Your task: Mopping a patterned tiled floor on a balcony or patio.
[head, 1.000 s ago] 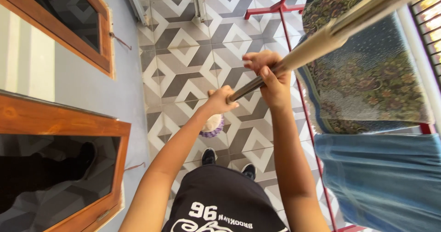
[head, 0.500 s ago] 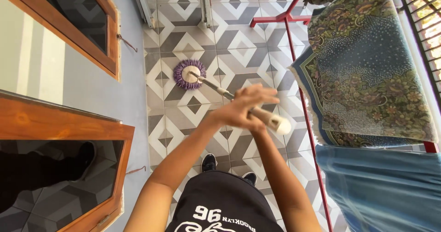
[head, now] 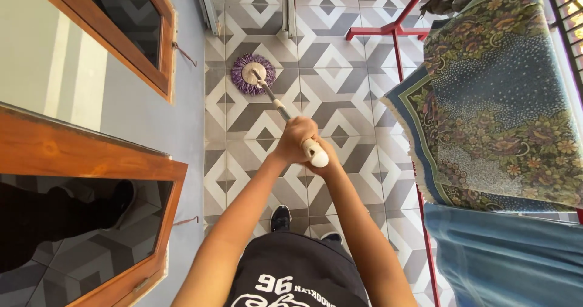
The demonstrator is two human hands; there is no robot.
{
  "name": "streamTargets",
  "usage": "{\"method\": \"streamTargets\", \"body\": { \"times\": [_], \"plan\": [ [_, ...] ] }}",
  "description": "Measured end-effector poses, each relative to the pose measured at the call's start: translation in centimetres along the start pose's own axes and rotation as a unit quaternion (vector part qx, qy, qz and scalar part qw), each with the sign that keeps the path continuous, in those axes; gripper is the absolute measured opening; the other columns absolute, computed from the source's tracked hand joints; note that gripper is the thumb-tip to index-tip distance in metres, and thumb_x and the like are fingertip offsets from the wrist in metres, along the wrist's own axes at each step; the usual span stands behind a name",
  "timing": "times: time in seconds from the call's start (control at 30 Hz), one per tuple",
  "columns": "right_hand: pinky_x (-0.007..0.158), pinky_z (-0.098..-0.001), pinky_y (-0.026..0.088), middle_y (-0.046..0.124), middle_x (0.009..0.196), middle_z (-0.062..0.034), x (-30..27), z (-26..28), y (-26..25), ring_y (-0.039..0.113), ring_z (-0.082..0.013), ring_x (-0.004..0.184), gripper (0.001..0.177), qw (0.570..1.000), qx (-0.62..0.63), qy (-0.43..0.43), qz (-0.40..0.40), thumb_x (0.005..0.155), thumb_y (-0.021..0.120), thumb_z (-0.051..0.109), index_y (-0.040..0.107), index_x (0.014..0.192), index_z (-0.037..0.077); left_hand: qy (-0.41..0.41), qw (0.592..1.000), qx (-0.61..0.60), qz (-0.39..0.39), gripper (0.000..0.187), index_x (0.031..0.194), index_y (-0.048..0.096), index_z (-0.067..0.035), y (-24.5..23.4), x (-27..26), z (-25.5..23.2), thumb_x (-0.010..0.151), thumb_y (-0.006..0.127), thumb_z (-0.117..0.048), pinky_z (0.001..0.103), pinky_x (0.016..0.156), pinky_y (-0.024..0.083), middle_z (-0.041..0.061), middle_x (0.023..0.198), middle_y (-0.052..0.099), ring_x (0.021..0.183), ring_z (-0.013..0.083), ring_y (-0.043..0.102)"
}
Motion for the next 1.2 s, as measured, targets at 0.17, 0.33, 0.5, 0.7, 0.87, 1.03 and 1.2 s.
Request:
{"method": "streamTargets", "body": {
  "times": [0.17, 0.33, 0.5, 0.7, 0.87, 1.03, 1.2],
  "plan": [
    [0.083, -0.0554, 0.062, 0.066, 0.121, -0.0147, -9.1, 3.2, 5.9, 0.069, -0.0345, 0.106, 0.053, 0.972, 0.181, 0.136, -0.066, 0.089, 0.055, 0.044, 0.054, 0.131, 0.011, -0.220, 0.934, 0.029, 0.281, 0.096, 0.138, 0.051, -0.021, 2.5, 0.5, -0.1, 0.051, 0.093, -0.021, 0.053, 0.112, 0.031, 0.021, 0.144, 0.047, 0.139, 0.0435, 0.031],
    [0.076, -0.0444, 0.067, 0.064, 0.120, -0.0196, -10.2, 3.4, 7.2, 0.072, -0.0334, 0.100, 0.046, 0.969, 0.173, 0.158, -0.073, 0.107, 0.053, 0.039, 0.053, 0.134, 0.002, -0.199, 0.877, -0.089, 0.428, 0.102, 0.150, 0.044, -0.026, 0.8, 0.0, 0.6, 0.056, 0.086, -0.026, 0.047, 0.119, 0.027, 0.011, 0.146, 0.051, 0.146, 0.0381, 0.028],
    [0.045, -0.0208, 0.050, 0.067, 0.098, -0.0073, -6.3, 2.3, 9.8, 0.063, -0.0110, 0.074, 0.013, 0.937, 0.265, 0.221, 0.048, 0.101, 0.057, 0.013, 0.056, 0.113, 0.007, -0.323, 0.817, -0.356, 0.318, 0.086, 0.149, 0.047, -0.021, -2.0, -0.7, 5.1, 0.064, 0.061, -0.022, 0.044, 0.121, 0.012, 0.007, 0.151, 0.053, 0.154, 0.0274, 0.008],
    [0.041, -0.0198, 0.040, 0.060, 0.080, 0.0026, 4.2, 0.6, 4.0, 0.056, -0.0062, 0.060, 0.011, 0.946, 0.169, 0.277, 0.004, 0.092, 0.061, 0.015, 0.054, 0.100, 0.011, -0.517, 0.796, -0.270, 0.161, 0.045, 0.132, 0.073, -0.013, 7.1, -3.4, 18.8, 0.103, 0.054, -0.041, 0.065, 0.098, 0.041, 0.018, 0.103, 0.067, 0.104, 0.0574, 0.056],
    [0.040, -0.0192, 0.041, 0.058, 0.076, -0.0035, 5.2, 6.4, -6.7, 0.054, -0.0101, 0.055, 0.011, 0.925, 0.244, 0.228, -0.182, 0.096, 0.061, 0.016, 0.055, 0.094, 0.007, -0.303, 0.913, -0.086, 0.258, 0.046, 0.104, 0.074, -0.011, 13.3, 5.4, 13.3, 0.097, 0.048, -0.048, 0.052, 0.112, 0.022, 0.001, 0.103, 0.073, 0.115, 0.0312, 0.055],
    [0.040, -0.0175, 0.041, 0.059, 0.078, -0.0062, 3.8, 17.8, -0.9, 0.054, -0.0110, 0.056, 0.010, 0.904, 0.323, 0.221, -0.171, 0.096, 0.060, 0.012, 0.056, 0.096, 0.003, -0.181, 0.967, -0.177, -0.004, 0.057, 0.085, 0.062, -0.001, 10.8, 12.7, 11.6, 0.102, 0.052, -0.055, 0.047, 0.107, 0.041, 0.010, 0.092, 0.065, 0.120, 0.0319, 0.060],
    [0.042, -0.0212, 0.042, 0.059, 0.079, -0.0019, 9.3, 14.9, 1.8, 0.055, -0.0102, 0.058, 0.011, 0.948, 0.197, 0.231, -0.097, 0.097, 0.065, 0.021, 0.057, 0.099, 0.013, -0.229, 0.951, -0.208, 0.026, 0.066, 0.073, 0.045, -0.007, 10.1, 8.8, 20.7, 0.110, 0.033, -0.060, 0.034, 0.081, 0.045, 0.005, 0.072, 0.051, 0.075, 0.0250, 0.055]
  ]
}}
Point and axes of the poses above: each hand's wrist, its own x-axis towards the middle knuckle, its own y-axis out of the palm, z = x × y, the point moved 6 cm from there along x, towards the middle knuckle
